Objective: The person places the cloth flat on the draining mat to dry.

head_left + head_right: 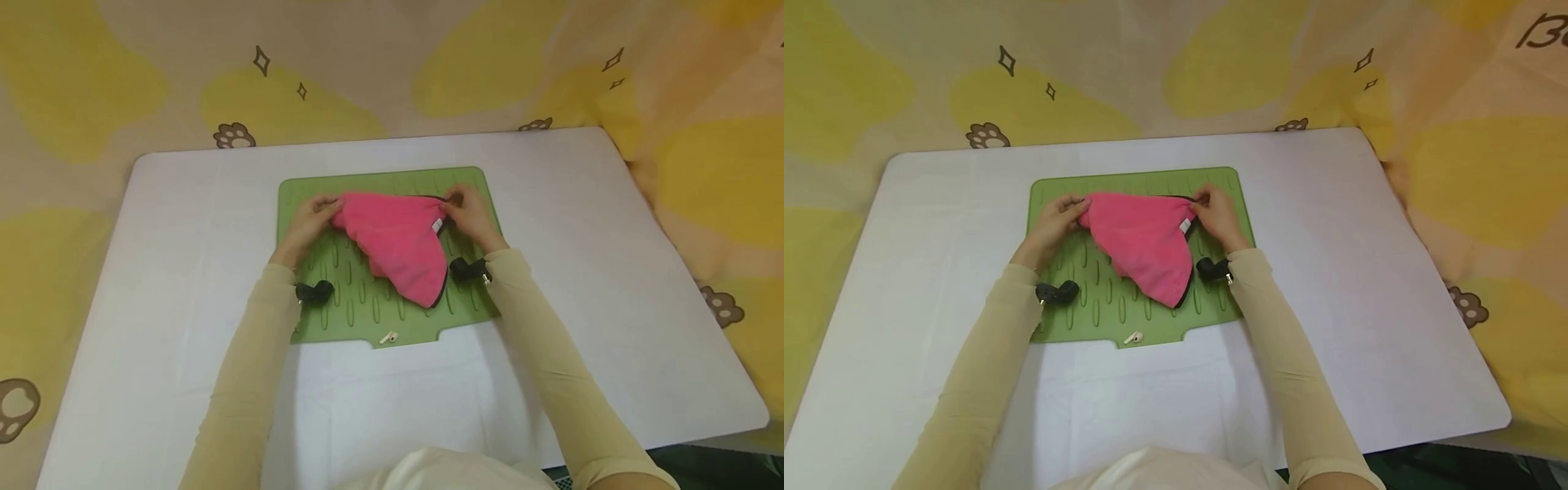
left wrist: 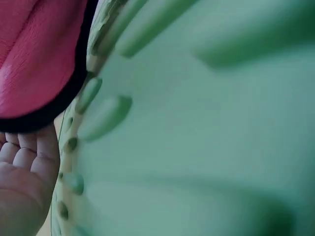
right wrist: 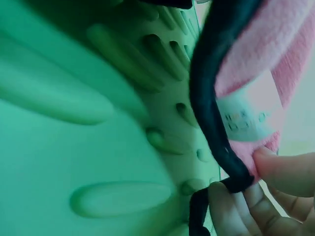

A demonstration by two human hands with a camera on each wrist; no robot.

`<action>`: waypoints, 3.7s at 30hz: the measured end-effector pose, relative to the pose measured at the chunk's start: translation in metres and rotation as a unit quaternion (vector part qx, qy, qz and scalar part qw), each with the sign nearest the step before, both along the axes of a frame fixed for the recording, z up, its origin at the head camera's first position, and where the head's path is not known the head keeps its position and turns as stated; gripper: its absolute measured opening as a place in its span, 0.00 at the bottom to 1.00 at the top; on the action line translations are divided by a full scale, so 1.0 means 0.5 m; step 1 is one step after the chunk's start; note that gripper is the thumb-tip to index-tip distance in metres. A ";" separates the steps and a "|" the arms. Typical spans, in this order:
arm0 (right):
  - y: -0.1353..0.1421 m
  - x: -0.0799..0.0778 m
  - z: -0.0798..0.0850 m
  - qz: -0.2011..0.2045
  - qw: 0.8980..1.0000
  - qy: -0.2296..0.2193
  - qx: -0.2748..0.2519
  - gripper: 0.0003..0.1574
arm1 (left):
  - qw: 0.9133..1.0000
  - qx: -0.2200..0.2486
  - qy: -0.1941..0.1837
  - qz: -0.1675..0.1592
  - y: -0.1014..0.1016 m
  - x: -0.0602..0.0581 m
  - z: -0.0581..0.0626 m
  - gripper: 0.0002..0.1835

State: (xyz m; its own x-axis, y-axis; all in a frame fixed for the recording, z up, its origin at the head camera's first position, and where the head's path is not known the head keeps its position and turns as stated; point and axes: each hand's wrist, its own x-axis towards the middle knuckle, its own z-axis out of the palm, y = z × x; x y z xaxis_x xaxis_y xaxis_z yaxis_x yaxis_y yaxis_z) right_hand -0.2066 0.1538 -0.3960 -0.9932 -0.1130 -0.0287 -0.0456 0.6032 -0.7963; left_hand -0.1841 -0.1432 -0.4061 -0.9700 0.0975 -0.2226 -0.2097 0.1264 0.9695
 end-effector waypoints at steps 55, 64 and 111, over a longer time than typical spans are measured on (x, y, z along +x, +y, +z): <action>0.039 -0.049 0.006 -0.130 0.910 -0.110 -0.378 0.05 | 0.994 -0.084 0.012 0.069 -0.087 -0.011 0.000 0.22; 0.048 -0.039 -0.009 -0.101 0.926 -0.181 -0.315 0.18 | 0.997 -0.070 -0.008 0.025 -0.095 -0.010 -0.002 0.20; 0.058 -0.039 -0.013 -0.116 0.959 -0.066 -0.252 0.20 | 0.988 -0.095 -0.041 0.111 -0.095 0.016 0.031 0.22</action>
